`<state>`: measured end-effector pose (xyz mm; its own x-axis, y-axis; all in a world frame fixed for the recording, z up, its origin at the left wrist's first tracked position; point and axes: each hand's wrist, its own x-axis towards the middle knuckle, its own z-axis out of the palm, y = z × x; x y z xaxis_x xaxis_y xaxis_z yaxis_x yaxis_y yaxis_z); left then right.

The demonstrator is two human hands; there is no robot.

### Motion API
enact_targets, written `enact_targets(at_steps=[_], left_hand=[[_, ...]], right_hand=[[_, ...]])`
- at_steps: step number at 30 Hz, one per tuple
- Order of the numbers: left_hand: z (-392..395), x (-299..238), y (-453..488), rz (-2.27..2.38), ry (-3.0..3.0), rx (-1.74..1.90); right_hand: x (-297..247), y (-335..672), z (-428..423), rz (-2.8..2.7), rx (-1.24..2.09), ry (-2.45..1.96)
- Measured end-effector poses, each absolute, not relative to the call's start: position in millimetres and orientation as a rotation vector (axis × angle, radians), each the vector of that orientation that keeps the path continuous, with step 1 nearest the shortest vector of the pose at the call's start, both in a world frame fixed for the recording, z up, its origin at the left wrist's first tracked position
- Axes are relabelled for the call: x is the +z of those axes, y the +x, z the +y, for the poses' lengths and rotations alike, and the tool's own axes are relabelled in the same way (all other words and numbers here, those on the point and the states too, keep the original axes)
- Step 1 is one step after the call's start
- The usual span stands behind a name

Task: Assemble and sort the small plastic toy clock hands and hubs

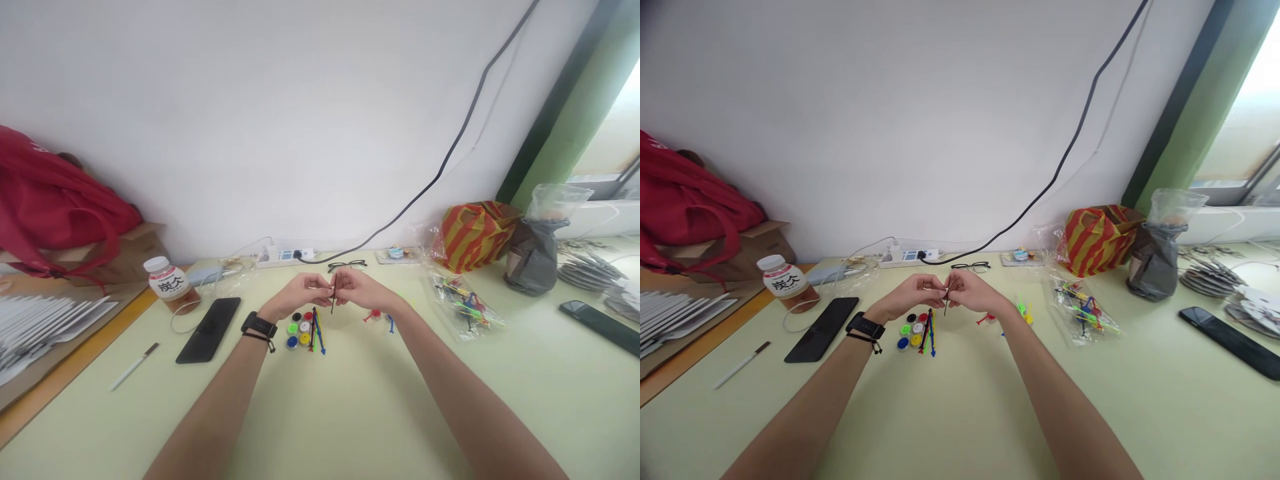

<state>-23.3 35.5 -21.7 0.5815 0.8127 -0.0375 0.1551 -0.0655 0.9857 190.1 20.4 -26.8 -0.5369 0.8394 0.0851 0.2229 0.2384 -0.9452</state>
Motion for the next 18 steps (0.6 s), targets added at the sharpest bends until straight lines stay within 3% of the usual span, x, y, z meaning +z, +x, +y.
enact_targets(at_steps=[7, 18], left_hand=[[36, -23, -24, 0.862, 1.609, 0.539], [37, -37, -20, 0.915, 2.207, 0.416]], right_hand=[[-29, 178, 13, -2.001, 1.084, -1.339], [-39, 202, 21, -2.160, 1.241, -1.743]])
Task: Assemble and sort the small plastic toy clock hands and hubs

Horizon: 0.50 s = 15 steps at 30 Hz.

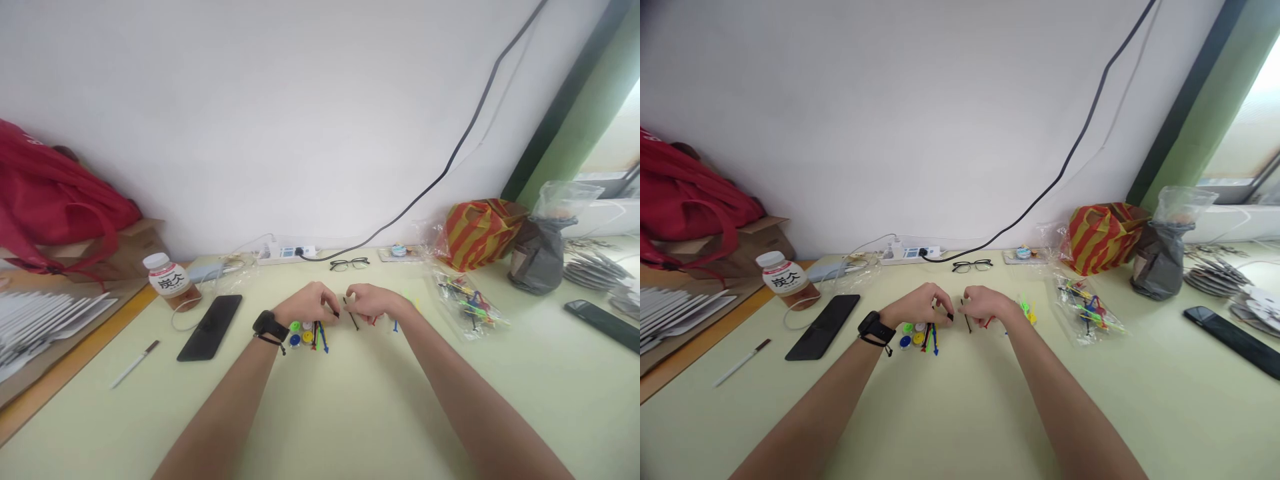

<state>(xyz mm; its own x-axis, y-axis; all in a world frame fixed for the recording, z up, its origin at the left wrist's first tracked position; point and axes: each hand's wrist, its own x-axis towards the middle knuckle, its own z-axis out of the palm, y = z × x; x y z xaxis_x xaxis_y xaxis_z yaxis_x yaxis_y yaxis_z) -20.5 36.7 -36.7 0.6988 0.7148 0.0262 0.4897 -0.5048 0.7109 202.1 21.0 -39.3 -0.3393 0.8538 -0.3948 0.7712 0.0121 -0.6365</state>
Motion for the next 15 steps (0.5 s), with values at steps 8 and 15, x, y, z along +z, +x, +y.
enact_targets(at_steps=[8, 15], left_hand=[[43, -43, -28, 0.984, 2.287, 0.382], [45, -41, -29, 1.057, 2.327, 0.435]], right_hand=[[-19, 248, 23, -2.359, 1.039, -1.741], [-26, 257, 27, -2.391, 1.027, -1.800]])
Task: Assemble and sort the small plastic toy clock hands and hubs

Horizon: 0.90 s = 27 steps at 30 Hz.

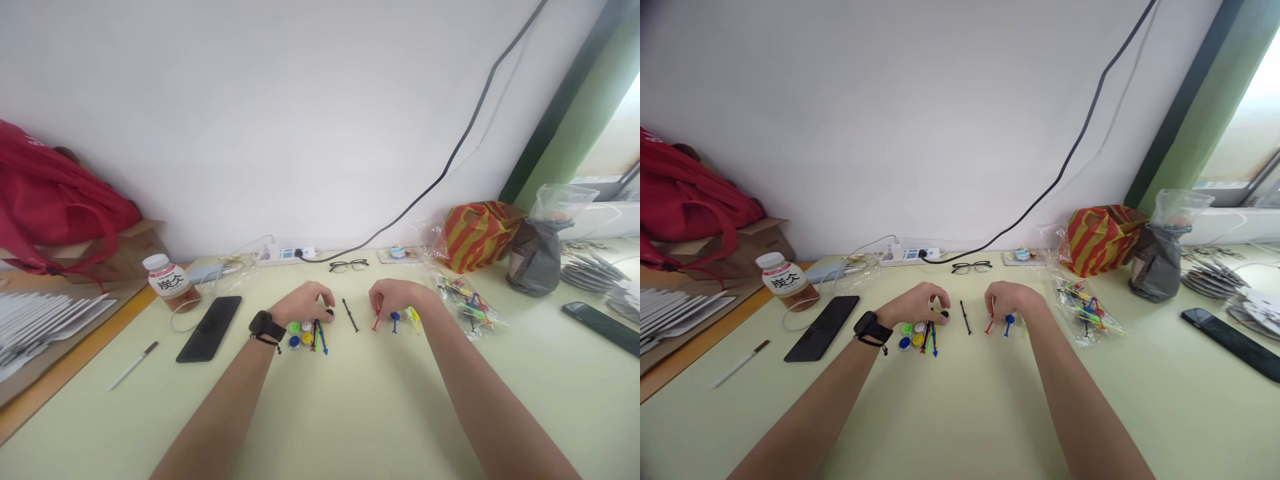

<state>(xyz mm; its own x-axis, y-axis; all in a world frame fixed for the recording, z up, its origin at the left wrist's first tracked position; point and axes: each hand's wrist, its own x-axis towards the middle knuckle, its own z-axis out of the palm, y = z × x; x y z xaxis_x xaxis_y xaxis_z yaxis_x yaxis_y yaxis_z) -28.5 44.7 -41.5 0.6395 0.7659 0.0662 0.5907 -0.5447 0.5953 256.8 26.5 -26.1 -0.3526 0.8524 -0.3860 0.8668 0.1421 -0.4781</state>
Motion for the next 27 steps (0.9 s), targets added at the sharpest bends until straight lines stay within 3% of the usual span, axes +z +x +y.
enact_targets(at_steps=[6, 12, 15, 27], left_hand=[[39, -24, -24, 0.981, 2.292, 0.658], [27, -9, -8, 0.812, 2.108, 0.806], [23, -8, -1, 0.737, 2.042, 0.891], [21, -31, 6, 0.775, 2.022, 0.792]], right_hand=[[-12, 255, 21, 2.467, -1.081, 1.784], [-1, 231, 17, 2.713, -1.955, 1.652], [-5, 219, 18, 2.660, -2.195, 1.585], [-28, 205, 21, 2.588, -1.919, 1.725]])
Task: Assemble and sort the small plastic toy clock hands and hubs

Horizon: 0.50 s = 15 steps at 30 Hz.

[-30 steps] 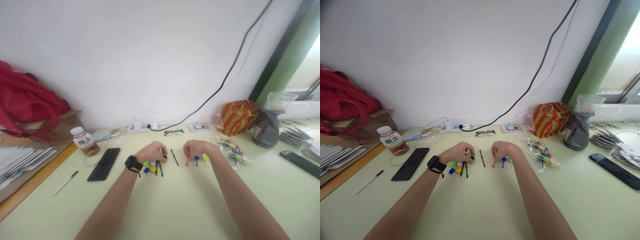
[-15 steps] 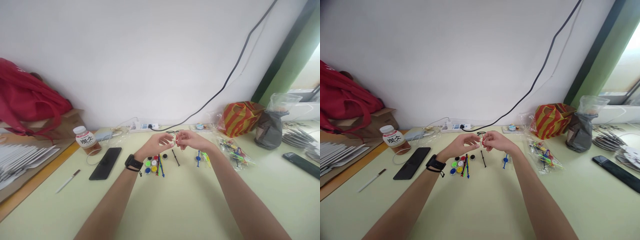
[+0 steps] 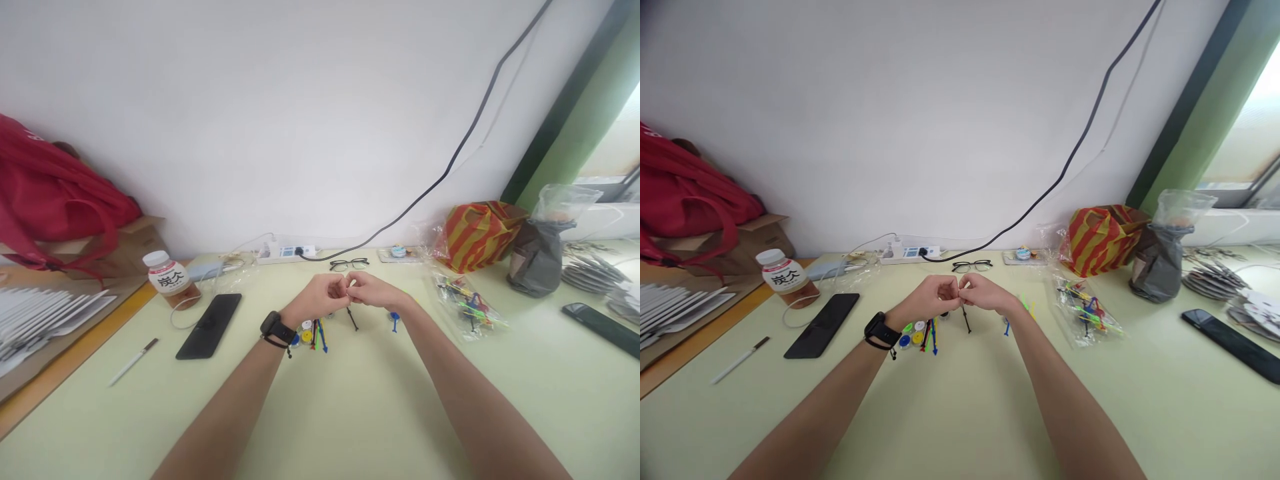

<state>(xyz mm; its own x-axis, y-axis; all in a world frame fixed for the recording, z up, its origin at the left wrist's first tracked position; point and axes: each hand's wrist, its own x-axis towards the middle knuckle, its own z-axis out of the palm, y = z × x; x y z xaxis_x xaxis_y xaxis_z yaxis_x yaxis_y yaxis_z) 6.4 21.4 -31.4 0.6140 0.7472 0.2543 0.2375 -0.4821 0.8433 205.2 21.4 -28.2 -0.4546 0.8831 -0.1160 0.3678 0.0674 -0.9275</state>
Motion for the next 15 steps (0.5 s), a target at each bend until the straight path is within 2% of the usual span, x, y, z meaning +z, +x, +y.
enact_targets(at_steps=[7, 15], left_hand=[[23.6, -26.4, 6.6, 0.730, 2.051, 0.916], [23.5, -33.1, 7.6, 0.802, 2.098, 0.803]], right_hand=[[-24.2, 210.2, 22.6, -1.744, 1.586, -1.101], [-33.4, 209.7, 23.9, -1.767, 1.598, -1.196]])
